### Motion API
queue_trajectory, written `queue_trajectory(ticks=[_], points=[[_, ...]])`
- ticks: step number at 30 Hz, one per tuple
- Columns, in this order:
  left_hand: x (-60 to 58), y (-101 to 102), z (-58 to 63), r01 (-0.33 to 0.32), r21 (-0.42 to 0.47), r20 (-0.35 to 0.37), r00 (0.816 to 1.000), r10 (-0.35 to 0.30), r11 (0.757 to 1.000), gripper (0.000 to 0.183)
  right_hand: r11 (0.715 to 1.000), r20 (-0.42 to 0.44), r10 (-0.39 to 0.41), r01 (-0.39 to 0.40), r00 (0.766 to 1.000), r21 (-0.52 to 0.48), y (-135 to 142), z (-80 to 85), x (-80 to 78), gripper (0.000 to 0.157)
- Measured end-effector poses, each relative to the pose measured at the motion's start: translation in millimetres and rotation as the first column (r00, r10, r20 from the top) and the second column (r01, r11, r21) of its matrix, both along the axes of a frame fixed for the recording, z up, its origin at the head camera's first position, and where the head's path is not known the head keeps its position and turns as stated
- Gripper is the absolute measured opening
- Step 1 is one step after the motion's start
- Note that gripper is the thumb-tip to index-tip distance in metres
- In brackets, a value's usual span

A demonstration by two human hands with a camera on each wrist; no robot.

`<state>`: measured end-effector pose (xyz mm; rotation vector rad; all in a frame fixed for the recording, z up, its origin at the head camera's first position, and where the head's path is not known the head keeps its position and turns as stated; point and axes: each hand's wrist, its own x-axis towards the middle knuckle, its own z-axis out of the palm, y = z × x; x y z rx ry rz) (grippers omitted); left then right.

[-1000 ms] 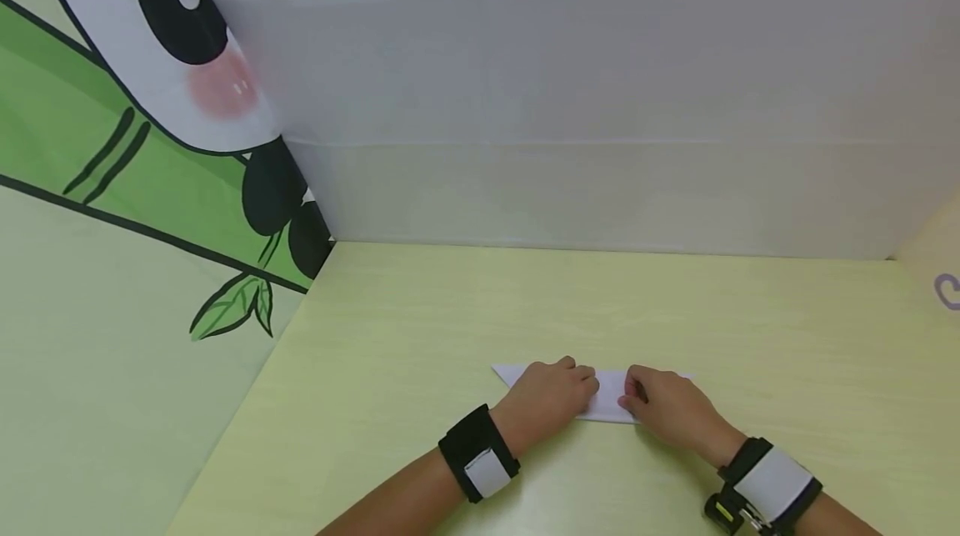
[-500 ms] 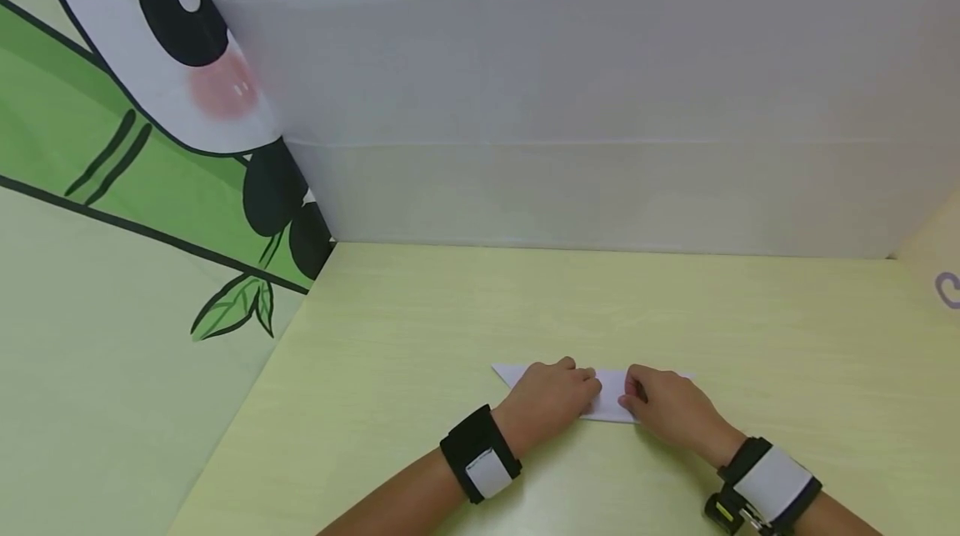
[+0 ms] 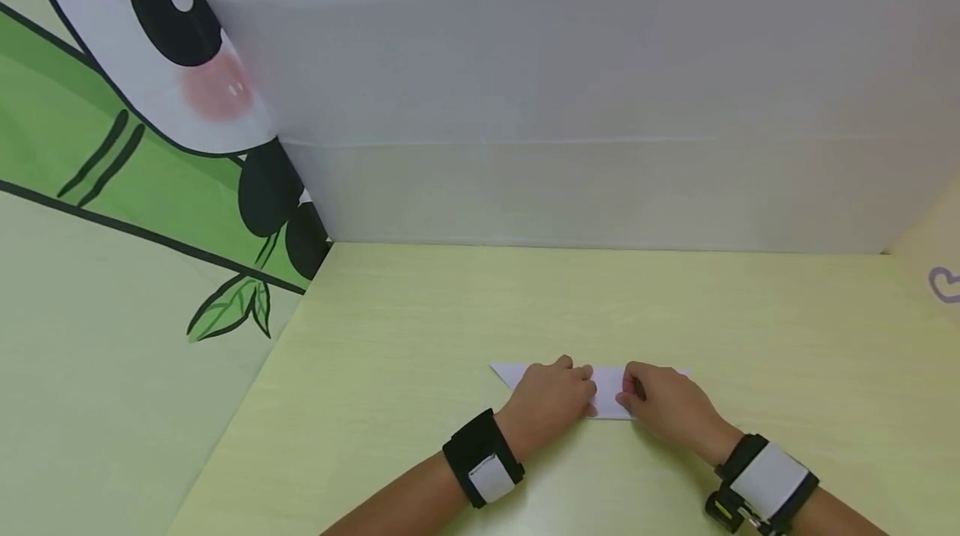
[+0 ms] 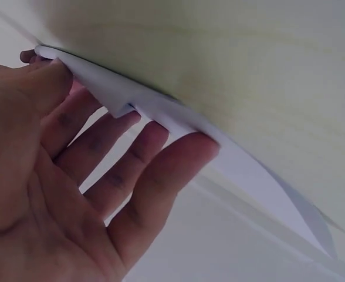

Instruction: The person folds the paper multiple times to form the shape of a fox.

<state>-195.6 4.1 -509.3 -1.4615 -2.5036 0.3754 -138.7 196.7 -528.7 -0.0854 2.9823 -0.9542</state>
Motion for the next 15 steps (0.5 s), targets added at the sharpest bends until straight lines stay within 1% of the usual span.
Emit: queue_trajectory(ticks=[3,6,8,10,12,15], points=[[1.1,0,-0.1,-0.009,0.005,-0.007,1.000,0.009,1.000,0.026,1.000,-0.005,0.004,-0.004,1.000,0.016,-2,5.5,-0.4,0.018],[2.2,1,-0.3,-0.008,0.010,-0.011,1.000,0.008,1.000,0.025,0.999,-0.042,-0.003,0.005,0.999,0.040,-4,14.9,0.0,0.018],[3.1,2,-0.3,-0.005,0.012,-0.017,1.000,0.006,1.000,0.025,0.999,-0.068,0.010,-0.007,0.998,0.045,-7,22.5,1.1,0.018],[3.7,2,-0.6,-0.001,0.017,-0.031,1.000,0.002,1.000,0.024,0.999,-0.067,0.044,-0.042,0.997,0.033,-11,29.1,2.4,0.018],[4.0,1,-1.7,0.001,0.028,-0.047,0.999,0.000,1.000,0.022,0.995,-0.047,0.098,-0.098,0.994,0.013,-15,32.5,3.7,0.019],[4.1,1,-2.9,0.002,0.041,-0.065,0.998,0.000,0.999,0.020,0.989,-0.007,0.147,-0.147,0.989,-0.002,-20,29.4,3.1,0.021]])
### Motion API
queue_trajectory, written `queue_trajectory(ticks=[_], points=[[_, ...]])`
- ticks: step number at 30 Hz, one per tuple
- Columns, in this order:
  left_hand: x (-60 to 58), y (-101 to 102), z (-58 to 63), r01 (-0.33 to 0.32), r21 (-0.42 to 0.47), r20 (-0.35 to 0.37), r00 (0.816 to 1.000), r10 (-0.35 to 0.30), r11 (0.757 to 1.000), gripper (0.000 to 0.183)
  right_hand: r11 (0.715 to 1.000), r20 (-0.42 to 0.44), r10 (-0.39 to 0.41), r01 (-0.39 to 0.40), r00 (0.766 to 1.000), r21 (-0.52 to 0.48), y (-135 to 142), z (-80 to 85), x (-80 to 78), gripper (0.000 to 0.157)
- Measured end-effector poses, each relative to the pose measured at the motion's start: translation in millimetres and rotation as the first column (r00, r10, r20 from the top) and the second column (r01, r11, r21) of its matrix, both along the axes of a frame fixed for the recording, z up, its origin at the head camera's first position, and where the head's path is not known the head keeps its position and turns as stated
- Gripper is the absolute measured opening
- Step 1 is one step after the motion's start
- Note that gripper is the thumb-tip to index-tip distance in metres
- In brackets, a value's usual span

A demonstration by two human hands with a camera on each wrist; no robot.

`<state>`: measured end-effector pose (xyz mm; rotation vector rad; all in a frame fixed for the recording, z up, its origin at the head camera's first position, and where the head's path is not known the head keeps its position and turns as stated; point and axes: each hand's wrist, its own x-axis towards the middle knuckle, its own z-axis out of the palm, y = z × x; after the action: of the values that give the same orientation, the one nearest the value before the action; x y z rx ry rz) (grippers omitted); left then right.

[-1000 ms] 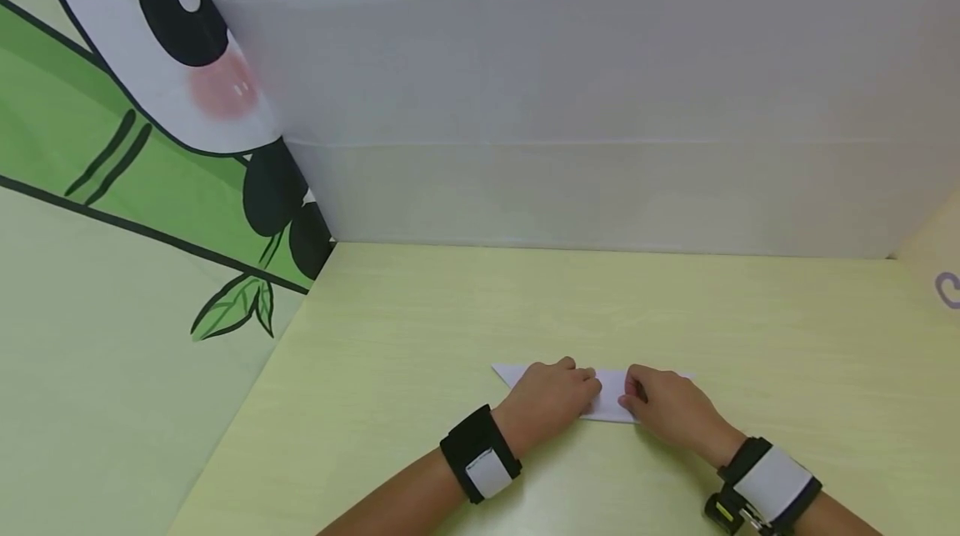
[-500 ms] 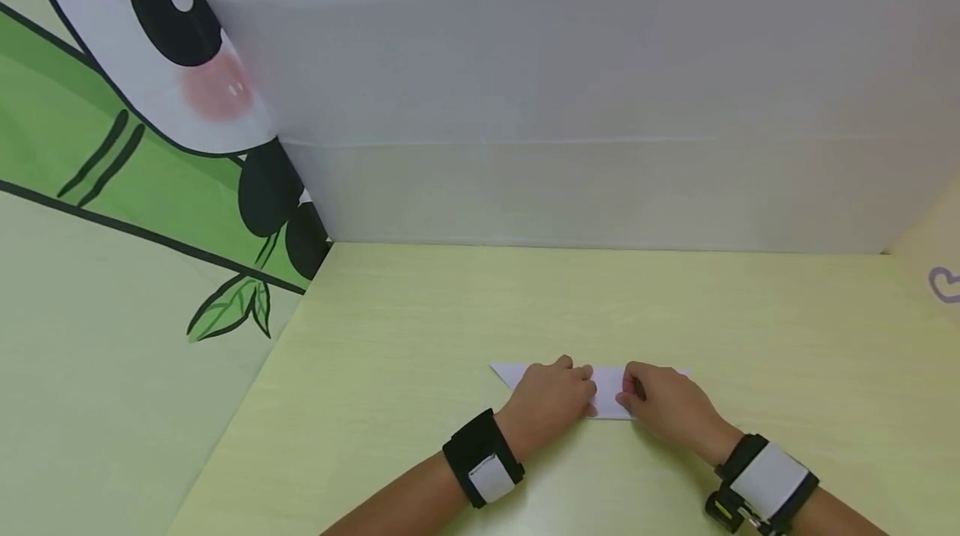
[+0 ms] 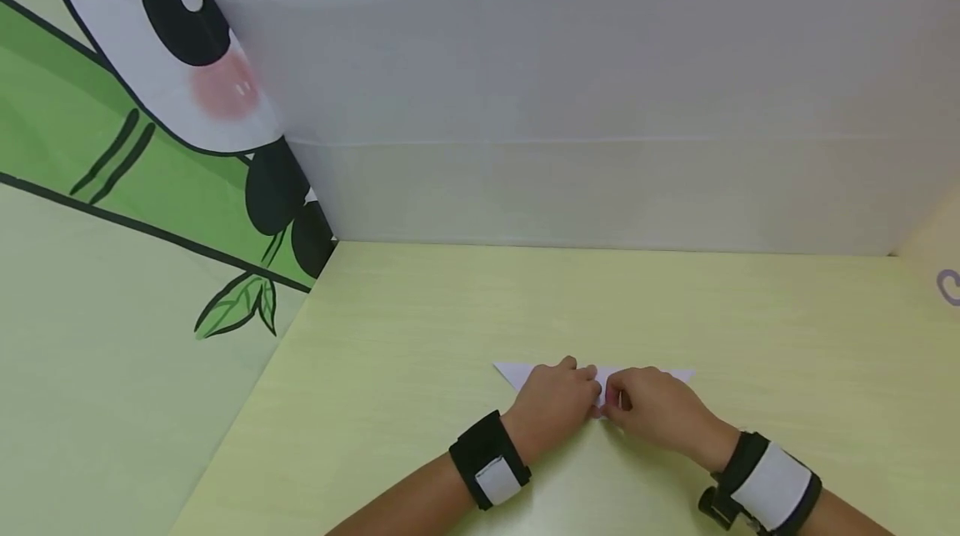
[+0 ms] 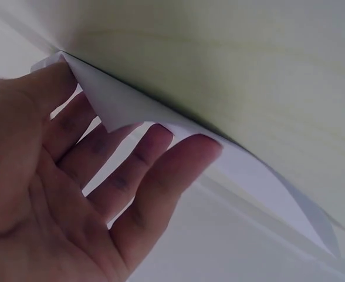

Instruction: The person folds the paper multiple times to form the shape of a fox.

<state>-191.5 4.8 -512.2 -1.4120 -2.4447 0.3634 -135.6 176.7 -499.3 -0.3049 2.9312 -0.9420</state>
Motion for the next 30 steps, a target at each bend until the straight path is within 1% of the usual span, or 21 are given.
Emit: queue_trajectory(ticks=[4,8,15,23,30], points=[[1.1,1,0.0,-0.002,0.000,-0.001,1.000,0.002,1.000,0.020,1.000,0.051,-0.012,0.012,0.999,0.003,0,-9.7,-2.3,0.021],[2.2,1,0.2,-0.008,-0.007,0.003,1.000,0.008,1.000,0.021,1.000,0.100,-0.026,0.027,0.995,-0.010,1,-13.6,-3.5,0.023],[1.7,1,-0.6,-0.008,0.007,-0.001,1.000,0.008,1.000,0.021,0.999,0.149,-0.043,0.041,0.988,0.012,-1,-14.3,-7.3,0.025],[2.0,2,2.0,-0.018,-0.008,0.012,1.000,0.018,1.000,0.020,0.998,0.216,-0.062,0.060,0.974,0.017,0,-10.1,-12.1,0.025],[1.9,3,1.1,-0.009,0.011,0.017,1.000,0.009,1.000,0.019,0.996,0.243,-0.085,0.076,0.966,0.049,4,-10.1,-14.3,0.026]])
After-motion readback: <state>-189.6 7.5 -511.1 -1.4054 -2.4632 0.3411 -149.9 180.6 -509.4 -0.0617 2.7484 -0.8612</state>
